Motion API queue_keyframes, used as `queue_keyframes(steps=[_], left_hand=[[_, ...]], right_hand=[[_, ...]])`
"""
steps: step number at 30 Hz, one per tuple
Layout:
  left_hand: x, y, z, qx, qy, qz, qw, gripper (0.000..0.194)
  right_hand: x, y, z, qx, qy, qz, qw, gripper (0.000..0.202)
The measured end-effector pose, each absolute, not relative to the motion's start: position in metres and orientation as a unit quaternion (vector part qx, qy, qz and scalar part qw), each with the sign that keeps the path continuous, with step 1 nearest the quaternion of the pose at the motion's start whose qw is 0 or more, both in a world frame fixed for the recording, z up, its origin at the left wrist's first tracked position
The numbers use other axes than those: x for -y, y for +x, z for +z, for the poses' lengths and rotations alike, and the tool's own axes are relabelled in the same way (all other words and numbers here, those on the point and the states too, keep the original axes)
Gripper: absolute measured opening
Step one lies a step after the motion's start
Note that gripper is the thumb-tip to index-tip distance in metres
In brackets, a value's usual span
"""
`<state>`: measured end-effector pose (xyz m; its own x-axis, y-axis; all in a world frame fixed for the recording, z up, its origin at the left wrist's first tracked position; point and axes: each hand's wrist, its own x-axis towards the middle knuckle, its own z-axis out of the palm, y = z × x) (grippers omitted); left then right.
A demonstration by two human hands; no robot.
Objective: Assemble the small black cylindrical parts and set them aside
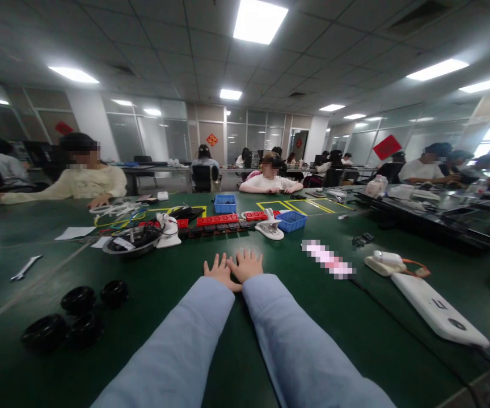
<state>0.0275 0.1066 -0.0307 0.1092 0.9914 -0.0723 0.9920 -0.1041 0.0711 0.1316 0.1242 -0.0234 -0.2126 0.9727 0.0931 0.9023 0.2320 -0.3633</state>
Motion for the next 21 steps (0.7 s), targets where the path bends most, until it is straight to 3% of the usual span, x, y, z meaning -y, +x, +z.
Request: queue_keyframes(steps=[4, 7, 9, 16, 21], left_hand=[[-0.123, 0.017, -0.028, -0.667, 0.743, 0.045, 0.033, 0.052], [-0.131, 0.013, -0.027, -0.705, 0.703, 0.098, -0.018, 0.037], [-0.136, 0.013, -0.027, -0.729, 0.671, 0.127, -0.054, 0.037], [-0.136, 0.020, -0.022, -0.744, 0.627, 0.167, -0.157, 0.066], [-0.128, 0.023, -0.012, -0.678, 0.693, 0.144, -0.197, 0.057]], right_hand=[[-0.152, 0.128, -0.029, 0.740, -0.655, 0.086, 0.129, 0.068], [-0.173, 0.127, -0.030, 0.734, -0.665, 0.069, 0.117, 0.064], [-0.184, 0.127, -0.031, 0.736, -0.665, 0.057, 0.112, 0.061], [-0.191, 0.125, -0.030, 0.748, -0.653, -0.004, 0.118, 0.072], [-0.180, 0.126, -0.008, 0.778, -0.605, -0.098, 0.138, 0.068]])
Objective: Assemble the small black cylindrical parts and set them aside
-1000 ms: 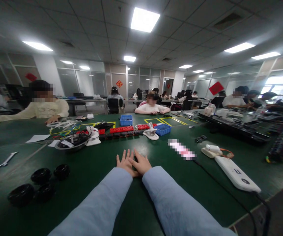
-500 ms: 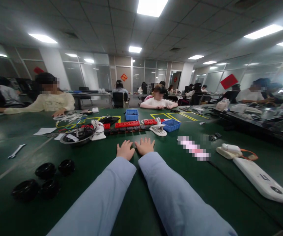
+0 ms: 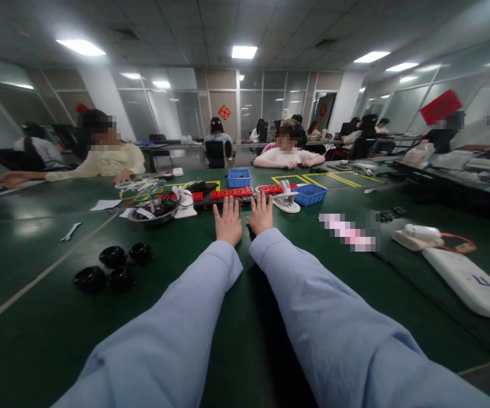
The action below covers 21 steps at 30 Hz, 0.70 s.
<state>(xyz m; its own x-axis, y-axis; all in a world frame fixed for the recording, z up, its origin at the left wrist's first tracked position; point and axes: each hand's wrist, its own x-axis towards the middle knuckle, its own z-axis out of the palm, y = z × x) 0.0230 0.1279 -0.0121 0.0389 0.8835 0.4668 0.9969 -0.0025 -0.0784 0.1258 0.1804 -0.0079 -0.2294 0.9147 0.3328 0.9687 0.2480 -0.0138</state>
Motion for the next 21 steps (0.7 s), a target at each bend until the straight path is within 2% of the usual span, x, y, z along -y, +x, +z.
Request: queue_keyframes(steps=[4, 10, 15, 21], left_hand=[[-0.129, 0.021, -0.002, 0.603, -0.762, -0.120, 0.201, 0.062], [-0.134, 0.021, 0.018, 0.579, -0.779, -0.135, 0.198, 0.064], [-0.133, 0.010, 0.052, 0.597, -0.761, -0.145, 0.208, 0.058], [-0.125, -0.070, 0.131, 0.683, -0.676, -0.171, 0.217, 0.043]], right_hand=[[-0.181, 0.142, 0.026, 0.787, -0.577, -0.170, 0.135, 0.063], [-0.185, 0.161, 0.064, 0.760, -0.592, -0.235, 0.128, 0.059], [-0.178, 0.160, 0.061, 0.755, -0.596, -0.250, 0.113, 0.062], [-0.172, 0.162, 0.039, 0.761, -0.596, -0.233, 0.107, 0.062]])
